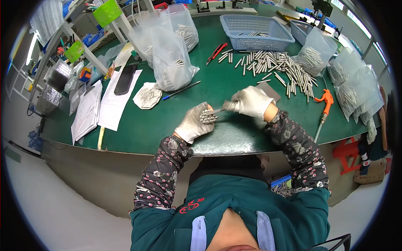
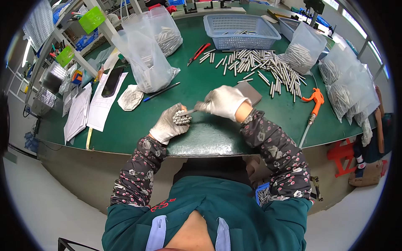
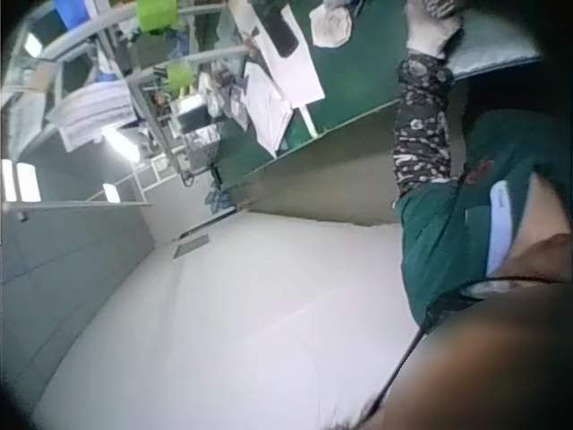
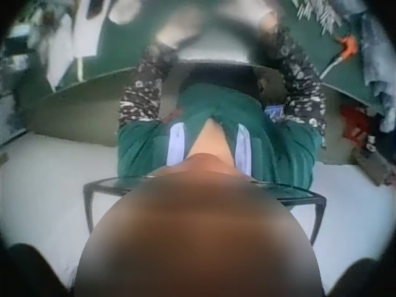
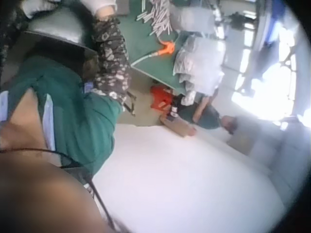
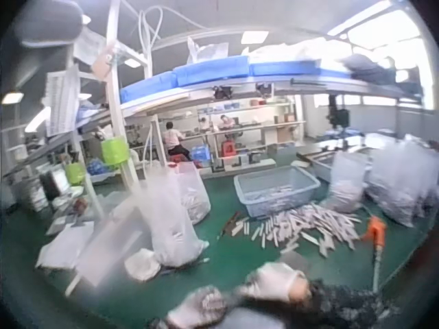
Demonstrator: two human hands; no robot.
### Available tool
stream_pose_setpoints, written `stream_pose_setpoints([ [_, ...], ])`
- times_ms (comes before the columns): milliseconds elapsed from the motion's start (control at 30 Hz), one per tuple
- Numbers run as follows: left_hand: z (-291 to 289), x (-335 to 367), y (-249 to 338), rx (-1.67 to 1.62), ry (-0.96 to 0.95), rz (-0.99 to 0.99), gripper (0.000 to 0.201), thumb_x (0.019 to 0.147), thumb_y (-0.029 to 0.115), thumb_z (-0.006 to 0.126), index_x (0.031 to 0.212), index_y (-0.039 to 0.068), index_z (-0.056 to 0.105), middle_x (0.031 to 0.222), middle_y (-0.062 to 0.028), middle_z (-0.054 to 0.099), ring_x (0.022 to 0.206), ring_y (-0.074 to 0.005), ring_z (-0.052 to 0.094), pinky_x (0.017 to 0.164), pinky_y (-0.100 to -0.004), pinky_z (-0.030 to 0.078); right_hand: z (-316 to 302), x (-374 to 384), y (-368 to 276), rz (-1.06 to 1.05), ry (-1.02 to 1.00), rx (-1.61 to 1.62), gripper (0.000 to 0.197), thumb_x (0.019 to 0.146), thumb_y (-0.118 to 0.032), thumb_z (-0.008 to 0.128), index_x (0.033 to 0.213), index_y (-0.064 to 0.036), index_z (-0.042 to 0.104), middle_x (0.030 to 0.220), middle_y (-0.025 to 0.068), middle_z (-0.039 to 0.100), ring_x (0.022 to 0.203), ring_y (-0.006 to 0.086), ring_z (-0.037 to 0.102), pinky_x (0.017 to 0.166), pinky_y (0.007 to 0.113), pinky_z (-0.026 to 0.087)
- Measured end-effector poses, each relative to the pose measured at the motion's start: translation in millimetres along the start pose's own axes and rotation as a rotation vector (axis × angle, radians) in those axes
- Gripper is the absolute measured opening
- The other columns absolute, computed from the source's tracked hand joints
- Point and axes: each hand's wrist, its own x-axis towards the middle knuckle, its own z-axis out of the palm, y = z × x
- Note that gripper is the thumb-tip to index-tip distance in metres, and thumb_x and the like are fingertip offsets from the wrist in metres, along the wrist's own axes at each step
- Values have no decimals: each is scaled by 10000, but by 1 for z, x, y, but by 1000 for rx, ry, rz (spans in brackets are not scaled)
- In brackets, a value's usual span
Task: Bundling and cleaning small metal pins at a factory workbench using an air gun.
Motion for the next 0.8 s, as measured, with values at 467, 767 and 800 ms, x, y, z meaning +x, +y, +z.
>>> stream_pose_setpoints([
  [467,0,1,-6,18,37,48,296,607,26,673,857,23,514,706,-27,531,656,-105,518,609,-251,441,-12,17,10,81,36,-65,534,743,-596,561,784,-83,701,719,138,650,708,309,631,683,359,501],
  [767,0,0,9,94,-8,12,329,595,20,690,875,31,515,751,-32,537,698,-98,520,643,-243,446,-10,9,22,152,96,-92,492,791,-560,519,774,-100,692,689,137,636,690,314,624,663,391,498],
  [800,1,-1,16,19,11,-29,370,591,9,695,906,35,503,790,-12,518,729,-83,508,669,-229,442,-7,4,23,162,125,-90,449,806,-518,517,785,-104,690,688,138,633,686,313,623,655,392,498],
])
